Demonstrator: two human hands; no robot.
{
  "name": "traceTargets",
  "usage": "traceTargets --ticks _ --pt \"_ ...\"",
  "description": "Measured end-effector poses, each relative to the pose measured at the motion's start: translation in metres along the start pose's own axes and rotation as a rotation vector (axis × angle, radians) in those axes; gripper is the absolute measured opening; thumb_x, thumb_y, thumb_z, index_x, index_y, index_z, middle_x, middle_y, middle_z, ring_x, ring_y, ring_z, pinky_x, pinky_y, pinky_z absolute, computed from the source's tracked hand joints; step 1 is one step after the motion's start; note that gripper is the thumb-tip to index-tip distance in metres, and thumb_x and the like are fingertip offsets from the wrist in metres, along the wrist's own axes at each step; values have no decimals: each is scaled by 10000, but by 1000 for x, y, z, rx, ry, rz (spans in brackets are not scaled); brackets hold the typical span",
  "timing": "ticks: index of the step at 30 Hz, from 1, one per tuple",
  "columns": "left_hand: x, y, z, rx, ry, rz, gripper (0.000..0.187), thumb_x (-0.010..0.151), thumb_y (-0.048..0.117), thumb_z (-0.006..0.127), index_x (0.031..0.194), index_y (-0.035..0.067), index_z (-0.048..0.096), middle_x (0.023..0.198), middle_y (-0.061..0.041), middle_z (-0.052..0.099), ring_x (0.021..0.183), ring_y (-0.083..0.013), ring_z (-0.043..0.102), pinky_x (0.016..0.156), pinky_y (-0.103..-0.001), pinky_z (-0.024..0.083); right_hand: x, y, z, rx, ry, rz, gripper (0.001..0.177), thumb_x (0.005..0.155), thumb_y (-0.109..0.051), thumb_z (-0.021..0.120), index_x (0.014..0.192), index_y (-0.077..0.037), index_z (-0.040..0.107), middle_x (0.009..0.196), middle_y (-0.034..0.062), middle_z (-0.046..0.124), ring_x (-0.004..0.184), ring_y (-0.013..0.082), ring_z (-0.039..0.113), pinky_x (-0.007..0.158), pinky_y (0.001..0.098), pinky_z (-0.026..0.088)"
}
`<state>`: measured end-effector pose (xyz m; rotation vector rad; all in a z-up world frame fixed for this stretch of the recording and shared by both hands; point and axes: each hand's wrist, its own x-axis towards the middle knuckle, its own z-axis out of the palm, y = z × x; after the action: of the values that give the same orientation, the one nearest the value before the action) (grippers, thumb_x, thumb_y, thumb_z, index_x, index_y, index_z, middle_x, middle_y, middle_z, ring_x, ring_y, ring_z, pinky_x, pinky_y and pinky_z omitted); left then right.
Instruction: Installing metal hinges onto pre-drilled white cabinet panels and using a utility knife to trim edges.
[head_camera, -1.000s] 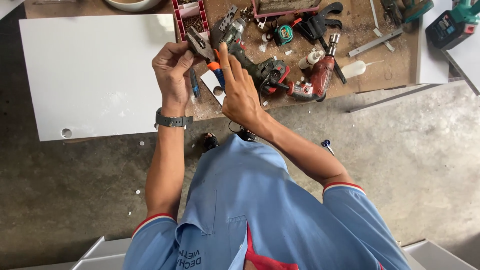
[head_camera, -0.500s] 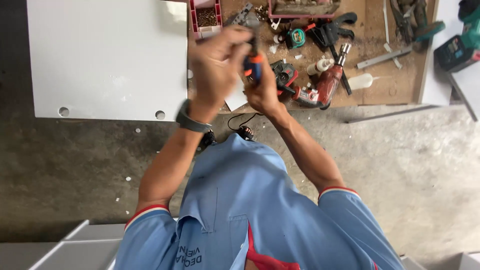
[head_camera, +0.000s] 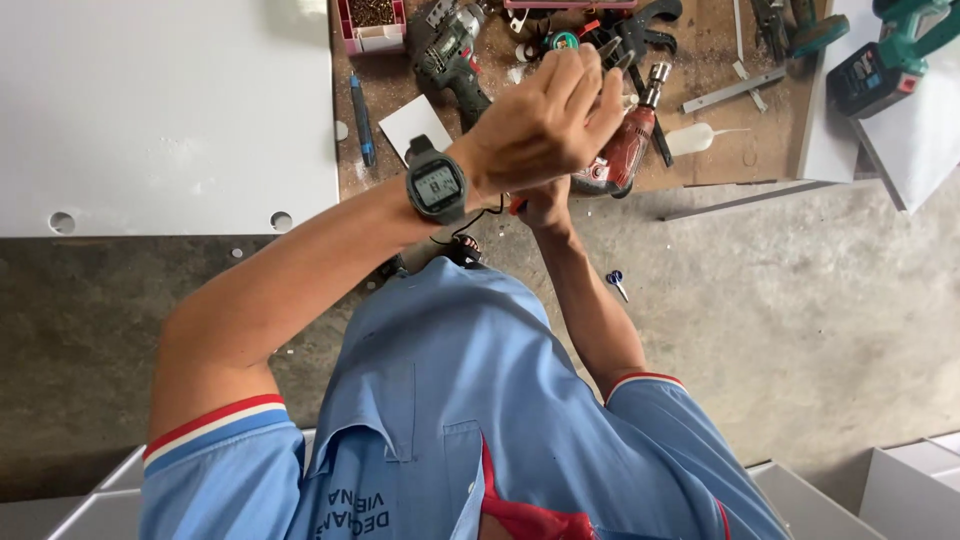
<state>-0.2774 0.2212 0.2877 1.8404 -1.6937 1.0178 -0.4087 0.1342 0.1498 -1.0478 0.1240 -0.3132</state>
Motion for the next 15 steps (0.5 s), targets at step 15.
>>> traceTargets --ticks 15 --pt "-61 -17 7 -1018 94 -911 250 943 38 740 1186 -9 702 1081 -140 764 942 -219 780 829 -279 656 25 -5 40 -552 218 -103 536 808 -32 666 1302 -70 462 978 -8 598 826 99 613 702 257 541"
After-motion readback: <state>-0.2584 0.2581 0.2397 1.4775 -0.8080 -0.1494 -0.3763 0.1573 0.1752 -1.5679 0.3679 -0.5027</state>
